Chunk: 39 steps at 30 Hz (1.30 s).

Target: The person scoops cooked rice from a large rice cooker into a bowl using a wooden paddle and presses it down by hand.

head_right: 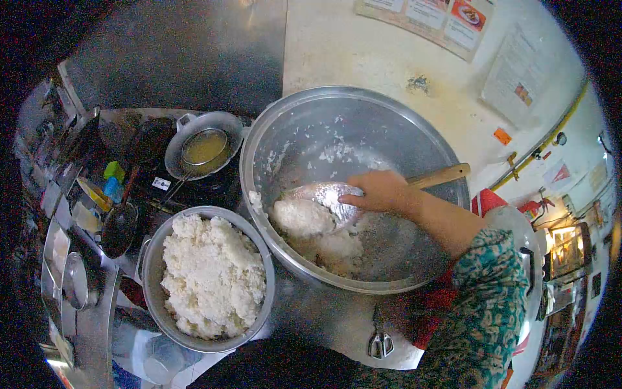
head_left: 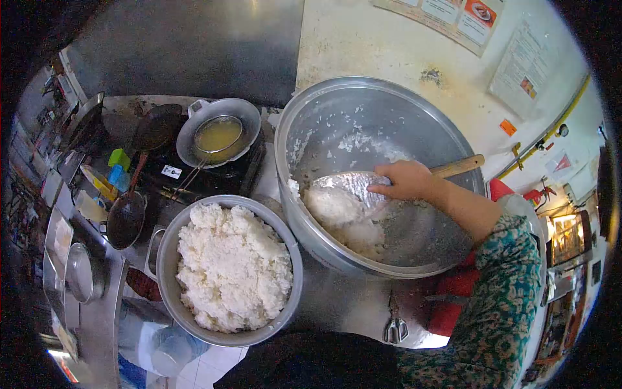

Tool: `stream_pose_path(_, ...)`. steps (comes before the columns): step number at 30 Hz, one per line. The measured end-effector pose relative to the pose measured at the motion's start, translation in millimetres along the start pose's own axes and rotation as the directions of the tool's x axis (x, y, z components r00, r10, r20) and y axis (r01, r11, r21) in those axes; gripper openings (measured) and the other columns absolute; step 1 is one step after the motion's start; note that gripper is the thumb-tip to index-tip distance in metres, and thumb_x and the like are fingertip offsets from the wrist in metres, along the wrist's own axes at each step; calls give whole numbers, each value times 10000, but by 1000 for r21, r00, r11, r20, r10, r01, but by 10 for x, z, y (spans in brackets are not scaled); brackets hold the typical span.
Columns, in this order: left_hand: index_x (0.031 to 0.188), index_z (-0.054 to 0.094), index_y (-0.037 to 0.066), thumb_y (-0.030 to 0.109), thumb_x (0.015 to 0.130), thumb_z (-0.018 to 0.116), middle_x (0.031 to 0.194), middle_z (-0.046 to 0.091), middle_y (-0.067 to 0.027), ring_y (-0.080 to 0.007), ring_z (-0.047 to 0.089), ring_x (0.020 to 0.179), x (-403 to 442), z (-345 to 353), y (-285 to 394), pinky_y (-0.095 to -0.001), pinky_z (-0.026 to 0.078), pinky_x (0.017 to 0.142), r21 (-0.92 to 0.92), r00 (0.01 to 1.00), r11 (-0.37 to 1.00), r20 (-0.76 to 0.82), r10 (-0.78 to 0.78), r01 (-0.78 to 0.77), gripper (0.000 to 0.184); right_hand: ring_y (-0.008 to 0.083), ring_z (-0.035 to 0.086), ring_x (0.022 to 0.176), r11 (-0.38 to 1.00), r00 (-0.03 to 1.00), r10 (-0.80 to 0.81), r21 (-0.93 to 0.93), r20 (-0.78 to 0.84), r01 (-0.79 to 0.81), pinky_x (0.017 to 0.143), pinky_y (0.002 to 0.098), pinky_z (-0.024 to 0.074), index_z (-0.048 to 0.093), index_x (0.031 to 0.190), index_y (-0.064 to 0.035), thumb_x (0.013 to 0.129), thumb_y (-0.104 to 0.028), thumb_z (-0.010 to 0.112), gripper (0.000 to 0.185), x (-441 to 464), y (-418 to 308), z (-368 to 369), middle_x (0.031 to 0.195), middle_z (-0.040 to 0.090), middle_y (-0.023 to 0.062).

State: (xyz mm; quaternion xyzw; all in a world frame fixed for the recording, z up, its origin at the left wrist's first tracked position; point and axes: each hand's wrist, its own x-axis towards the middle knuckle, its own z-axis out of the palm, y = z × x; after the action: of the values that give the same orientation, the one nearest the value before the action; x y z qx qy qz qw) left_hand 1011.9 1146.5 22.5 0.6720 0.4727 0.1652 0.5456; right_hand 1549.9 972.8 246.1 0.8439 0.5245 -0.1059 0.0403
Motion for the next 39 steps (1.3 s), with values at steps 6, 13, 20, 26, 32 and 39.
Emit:
stream_pose_path(6, 1205, 506, -18, 237, 937, 531, 1262, 517, -213, -350, 497, 1175, -20, 16, -24, -445, 350, 1022, 3, 1000, 1000, 13, 21, -21, 371, 398, 651, 857, 996, 991, 66, 57, 116, -73, 740, 482, 494, 631, 969, -88, 909, -635, 494, 568, -525, 44, -284, 869, 667, 203)
stream_pose_path(13, 1193, 516, -24, 230, 935, 540, 1235, 537, -212, -346, 518, 1149, -90, -34, -118, -434, 370, 1005, -18, 996, 996, 26, 83, -83, 363, 244, 613, 739, 888, 983, 164, 423, 81, -183, 685, 387, 472, 636, 926, -32, 928, -538, 570, 509, -860, 90, -299, 778, 627, 183)
stream_pose_path(20, 1182, 526, -30, 222, 933, 549, 1208, 558, -211, -342, 540, 1124, -313, -291, -404, -424, 390, 987, -29, 991, 991, 23, 133, -133, 356, 88, 493, 550, 768, 973, 230, 616, -7, -177, 486, 278, 392, 621, 856, -54, 959, -466, 569, 427, -1028, -463, -664, 648, 545, -11)
stream_pose_path(26, 1172, 534, -35, 216, 931, 557, 1185, 575, -210, -338, 558, 1102, -466, -720, -1101, -414, 407, 972, -4, 998, 999, -38, 44, -44, 349, 75, 444, 446, 771, 928, 371, 549, 25, -323, 401, 250, 346, 608, 839, -83, 967, -490, 540, 432, -957, -1333, -893, 592, 502, -21)
stream_pose_path(32, 1163, 543, -40, 209, 929, 565, 1162, 593, -209, -335, 577, 1081, -667, -1283, -2363, -405, 424, 957, 80, 970, 975, -145, -195, 207, 343, 237, 644, 587, 958, 899, 269, 2, -346, -286, 526, 373, 500, 593, 1006, -24, 952, -390, 556, 372, -765, -2195, -611, 698, 639, 146)
stream_pose_path(39, 1151, 553, -46, 202, 926, 574, 1136, 614, -208, -331, 598, 1055, -1118, -1764, -3646, -394, 445, 940, 161, 833, 819, -161, -529, 551, 336, 223, 645, 676, 671, 832, -85, -649, -547, -358, 559, 324, 534, 527, 1168, -46, 857, -160, 562, 333, -588, -3494, 781, 806, 602, 98)
